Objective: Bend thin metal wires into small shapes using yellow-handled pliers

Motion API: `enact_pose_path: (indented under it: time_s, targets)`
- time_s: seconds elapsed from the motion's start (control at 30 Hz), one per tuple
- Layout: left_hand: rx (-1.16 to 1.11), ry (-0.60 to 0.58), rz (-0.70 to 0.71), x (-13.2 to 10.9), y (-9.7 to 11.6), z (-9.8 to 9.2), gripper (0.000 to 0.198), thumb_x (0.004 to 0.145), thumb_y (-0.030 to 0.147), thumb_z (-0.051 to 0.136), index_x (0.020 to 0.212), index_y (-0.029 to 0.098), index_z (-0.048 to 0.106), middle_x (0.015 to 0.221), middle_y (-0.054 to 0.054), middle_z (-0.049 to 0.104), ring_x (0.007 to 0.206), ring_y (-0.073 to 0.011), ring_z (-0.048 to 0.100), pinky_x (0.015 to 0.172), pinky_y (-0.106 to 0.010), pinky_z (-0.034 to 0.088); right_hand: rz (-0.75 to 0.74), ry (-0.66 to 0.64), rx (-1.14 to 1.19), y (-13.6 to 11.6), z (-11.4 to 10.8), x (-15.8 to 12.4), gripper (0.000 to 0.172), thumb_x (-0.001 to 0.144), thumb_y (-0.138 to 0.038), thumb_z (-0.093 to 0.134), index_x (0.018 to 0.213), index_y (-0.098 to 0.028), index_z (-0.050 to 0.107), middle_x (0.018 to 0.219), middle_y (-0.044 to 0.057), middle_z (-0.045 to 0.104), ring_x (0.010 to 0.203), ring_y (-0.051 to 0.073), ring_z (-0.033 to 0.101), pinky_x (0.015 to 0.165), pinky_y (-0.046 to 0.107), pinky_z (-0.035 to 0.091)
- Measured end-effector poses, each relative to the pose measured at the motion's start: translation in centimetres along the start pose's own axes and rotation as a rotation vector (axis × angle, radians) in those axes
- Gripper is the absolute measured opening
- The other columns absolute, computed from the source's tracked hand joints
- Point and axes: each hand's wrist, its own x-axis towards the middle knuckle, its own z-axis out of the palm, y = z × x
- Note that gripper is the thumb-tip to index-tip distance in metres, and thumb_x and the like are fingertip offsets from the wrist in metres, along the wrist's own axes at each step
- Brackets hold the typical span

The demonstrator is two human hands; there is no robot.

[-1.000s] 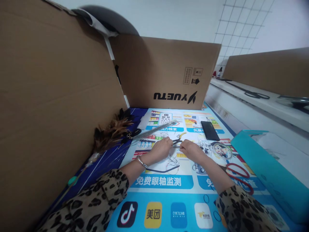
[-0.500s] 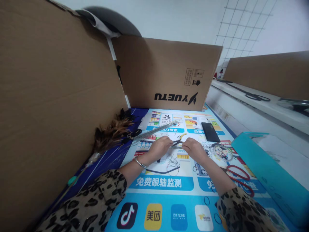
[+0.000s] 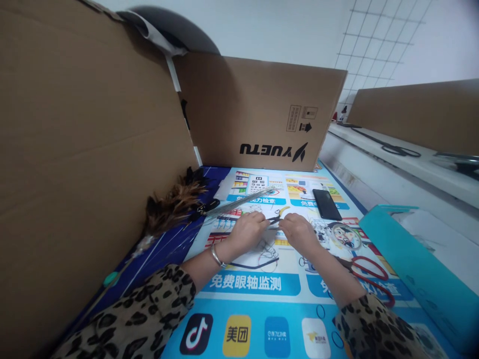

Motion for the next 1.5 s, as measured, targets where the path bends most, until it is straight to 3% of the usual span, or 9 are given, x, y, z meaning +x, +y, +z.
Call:
enact_pose_path:
  time_s: [0.43, 0.67, 0.93, 1.03, 1.17, 1.37, 1.5]
  targets:
    - [0.047, -0.048, 0.010, -0.1, 0.6, -0.4, 0.013, 0.083, 0.016, 0.044, 0.079, 0.016, 0.057, 0.081, -0.008, 0.055, 0.082, -0.0208, 0.048, 0.070, -0.034, 0.038, 0.003, -0.030, -0.122, -2.2, -0.4, 0.1, 0.025, 0.088, -0.015, 0.036, 0.081, -0.019, 0.060, 0.085, 0.007, 0.055, 0.083, 0.019, 0.041, 0.073, 0.030, 0.028]
    - [0.015, -0.069, 0.030, -0.2, 0.6, -0.2, 0.014, 0.082, 0.015, 0.044, 0.078, 0.015, 0.057, 0.078, -0.008, 0.054, 0.080, -0.0207, 0.049, 0.070, -0.034, 0.038, 0.031, -0.133, -0.136, -3.2, -0.9, 0.1, 0.021, 0.086, -0.015, 0.039, 0.083, -0.018, 0.060, 0.086, 0.008, 0.057, 0.085, 0.020, 0.043, 0.073, 0.030, 0.031]
    - [0.033, -0.018, -0.038, -0.4, 0.7, 0.1, 0.017, 0.081, 0.015, 0.043, 0.077, 0.015, 0.059, 0.075, -0.007, 0.055, 0.075, -0.0197, 0.050, 0.065, -0.031, 0.037, 0.203, -0.149, -0.033, -3.5, -0.2, 0.1, 0.020, 0.084, -0.015, 0.042, 0.085, -0.019, 0.060, 0.088, 0.007, 0.059, 0.086, 0.017, 0.050, 0.070, 0.025, 0.035]
    - [-0.059, 0.025, -0.154, -0.5, 0.7, 0.5, 0.022, 0.082, 0.015, 0.040, 0.076, 0.016, 0.061, 0.074, -0.007, 0.056, 0.072, -0.0177, 0.051, 0.062, -0.028, 0.036, 0.268, -0.047, 0.153, -3.2, 0.4, 0.2, 0.021, 0.085, -0.019, 0.042, 0.083, -0.020, 0.062, 0.087, 0.005, 0.061, 0.086, 0.016, 0.053, 0.075, 0.024, 0.037]
    - [-0.400, 0.094, -0.317, -0.4, 0.3, 1.1, 0.020, 0.080, 0.017, 0.043, 0.077, 0.018, 0.062, 0.076, -0.003, 0.059, 0.071, -0.0144, 0.053, 0.064, -0.024, 0.037, 0.405, 0.124, 0.551, -2.7, 1.5, 0.2, 0.014, 0.079, -0.024, 0.051, 0.080, -0.023, 0.064, 0.081, 0.000, 0.064, 0.079, 0.015, 0.057, 0.073, 0.026, 0.041]
    - [-1.033, 0.106, -0.506, 0.3, 0.2, 1.6, 0.008, 0.072, 0.019, 0.054, 0.071, 0.015, 0.060, 0.069, 0.000, 0.060, 0.068, -0.0118, 0.053, 0.065, -0.022, 0.039, 0.680, 0.183, 1.234, -3.3, 2.7, 0.4, 0.020, 0.069, -0.036, 0.062, 0.080, -0.019, 0.063, 0.065, -0.001, 0.060, 0.057, 0.013, 0.055, 0.058, 0.028, 0.048]
    - [-1.291, 0.115, -0.594, 0.2, 0.8, 1.2, 0.007, 0.070, 0.021, 0.058, 0.068, 0.013, 0.059, 0.066, 0.000, 0.058, 0.061, -0.0095, 0.049, 0.058, -0.021, 0.037, 0.744, 0.208, 1.455, -4.0, 2.3, 0.6, 0.027, 0.063, -0.037, 0.068, 0.078, -0.016, 0.062, 0.063, -0.001, 0.058, 0.055, 0.012, 0.055, 0.061, 0.029, 0.050]
